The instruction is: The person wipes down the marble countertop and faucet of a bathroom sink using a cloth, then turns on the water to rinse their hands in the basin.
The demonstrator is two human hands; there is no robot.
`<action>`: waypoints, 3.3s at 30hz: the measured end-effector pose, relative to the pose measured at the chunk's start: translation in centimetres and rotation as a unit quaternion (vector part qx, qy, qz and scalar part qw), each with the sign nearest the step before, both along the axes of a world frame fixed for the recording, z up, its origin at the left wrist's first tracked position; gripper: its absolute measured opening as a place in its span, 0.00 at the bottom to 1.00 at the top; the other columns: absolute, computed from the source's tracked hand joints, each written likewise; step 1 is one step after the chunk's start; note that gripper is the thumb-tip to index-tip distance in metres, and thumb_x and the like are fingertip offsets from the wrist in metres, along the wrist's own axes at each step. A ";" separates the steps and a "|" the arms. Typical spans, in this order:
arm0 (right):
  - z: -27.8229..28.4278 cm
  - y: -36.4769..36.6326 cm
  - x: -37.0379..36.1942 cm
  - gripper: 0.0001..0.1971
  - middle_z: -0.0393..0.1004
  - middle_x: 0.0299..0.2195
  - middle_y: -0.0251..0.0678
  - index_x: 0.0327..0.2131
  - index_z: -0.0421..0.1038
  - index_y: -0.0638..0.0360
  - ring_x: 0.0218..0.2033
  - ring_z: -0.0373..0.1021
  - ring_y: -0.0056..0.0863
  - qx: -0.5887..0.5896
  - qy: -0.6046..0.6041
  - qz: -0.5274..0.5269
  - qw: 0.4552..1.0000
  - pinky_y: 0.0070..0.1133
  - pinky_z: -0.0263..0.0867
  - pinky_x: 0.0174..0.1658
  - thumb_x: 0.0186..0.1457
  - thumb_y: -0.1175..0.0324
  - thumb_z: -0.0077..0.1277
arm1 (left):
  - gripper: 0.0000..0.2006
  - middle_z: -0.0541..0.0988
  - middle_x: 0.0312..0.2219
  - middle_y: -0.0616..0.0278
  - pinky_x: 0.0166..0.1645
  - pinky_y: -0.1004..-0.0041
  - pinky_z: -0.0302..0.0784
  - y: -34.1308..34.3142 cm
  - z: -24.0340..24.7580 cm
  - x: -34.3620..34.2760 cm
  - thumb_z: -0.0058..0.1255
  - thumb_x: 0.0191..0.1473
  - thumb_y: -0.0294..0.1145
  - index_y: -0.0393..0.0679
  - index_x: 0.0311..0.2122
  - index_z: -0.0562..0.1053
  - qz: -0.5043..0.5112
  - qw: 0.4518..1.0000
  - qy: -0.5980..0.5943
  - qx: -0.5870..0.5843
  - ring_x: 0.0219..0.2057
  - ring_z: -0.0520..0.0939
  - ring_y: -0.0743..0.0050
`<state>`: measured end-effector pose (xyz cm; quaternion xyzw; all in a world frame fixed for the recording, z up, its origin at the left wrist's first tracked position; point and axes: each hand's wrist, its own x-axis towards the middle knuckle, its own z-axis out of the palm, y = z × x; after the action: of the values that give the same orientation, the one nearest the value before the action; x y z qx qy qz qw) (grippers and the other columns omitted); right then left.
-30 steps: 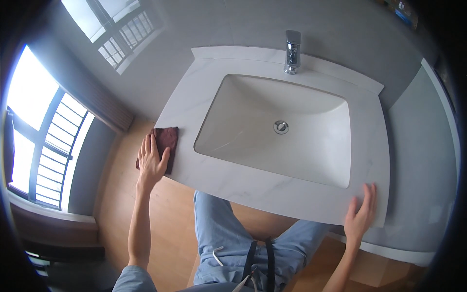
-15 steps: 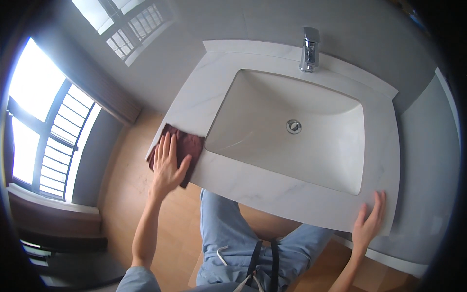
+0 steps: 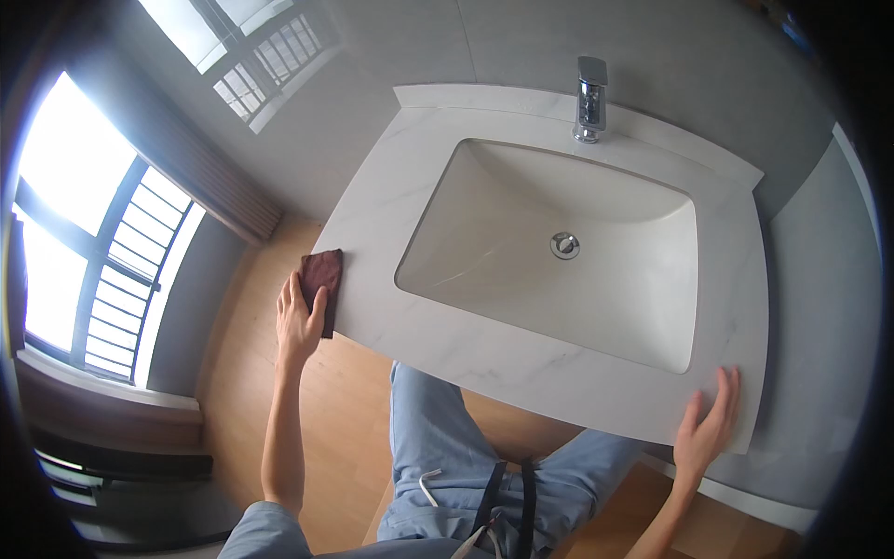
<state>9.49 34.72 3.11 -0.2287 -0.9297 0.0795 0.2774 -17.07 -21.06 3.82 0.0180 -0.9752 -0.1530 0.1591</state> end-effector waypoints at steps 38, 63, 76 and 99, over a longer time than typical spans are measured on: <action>0.9 -1.1 -0.4 0.23 0.62 0.64 0.51 0.58 0.65 0.62 0.65 0.59 0.52 -0.013 -0.012 -0.027 0.999 0.40 0.55 0.66 0.59 0.71 0.49 | 0.44 0.48 0.67 0.24 0.68 0.35 0.44 19.0 -0.2 -18.2 0.41 0.64 0.55 0.19 0.66 0.48 -0.134 0.979 -0.082 -0.130 0.70 0.47 0.28; 1.8 -1.7 -1.2 0.23 0.63 0.64 0.53 0.56 0.67 0.64 0.64 0.60 0.54 -0.057 -0.015 -0.044 0.997 0.39 0.54 0.66 0.55 0.74 0.48 | 0.37 0.50 0.67 0.29 0.68 0.37 0.48 25.3 0.5 -27.9 0.40 0.65 0.46 0.25 0.67 0.48 -0.161 0.959 -0.080 -0.221 0.70 0.49 0.32; 2.0 -1.7 -1.6 0.27 0.60 0.64 0.55 0.57 0.63 0.66 0.65 0.56 0.57 -0.032 -0.042 -0.036 0.998 0.44 0.52 0.66 0.51 0.77 0.49 | 0.30 0.66 0.61 0.30 0.44 0.51 0.80 27.8 -0.4 -31.9 0.46 0.62 0.34 0.26 0.64 0.59 -0.188 0.857 -0.036 -0.479 0.52 0.77 0.43; 2.3 -1.3 -1.3 0.27 0.61 0.63 0.56 0.56 0.65 0.65 0.63 0.57 0.60 -0.009 -0.034 -0.031 0.999 0.47 0.54 0.64 0.50 0.73 0.51 | 0.20 0.79 0.47 0.31 0.33 0.53 0.84 51.6 1.2 -17.0 0.50 0.55 0.33 0.33 0.50 0.78 -0.292 0.856 0.047 -0.424 0.45 0.83 0.30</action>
<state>8.17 33.43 5.44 -0.2628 -0.9302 0.0718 0.2459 -34.03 30.52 5.04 -0.3439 -0.8974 0.2352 0.1453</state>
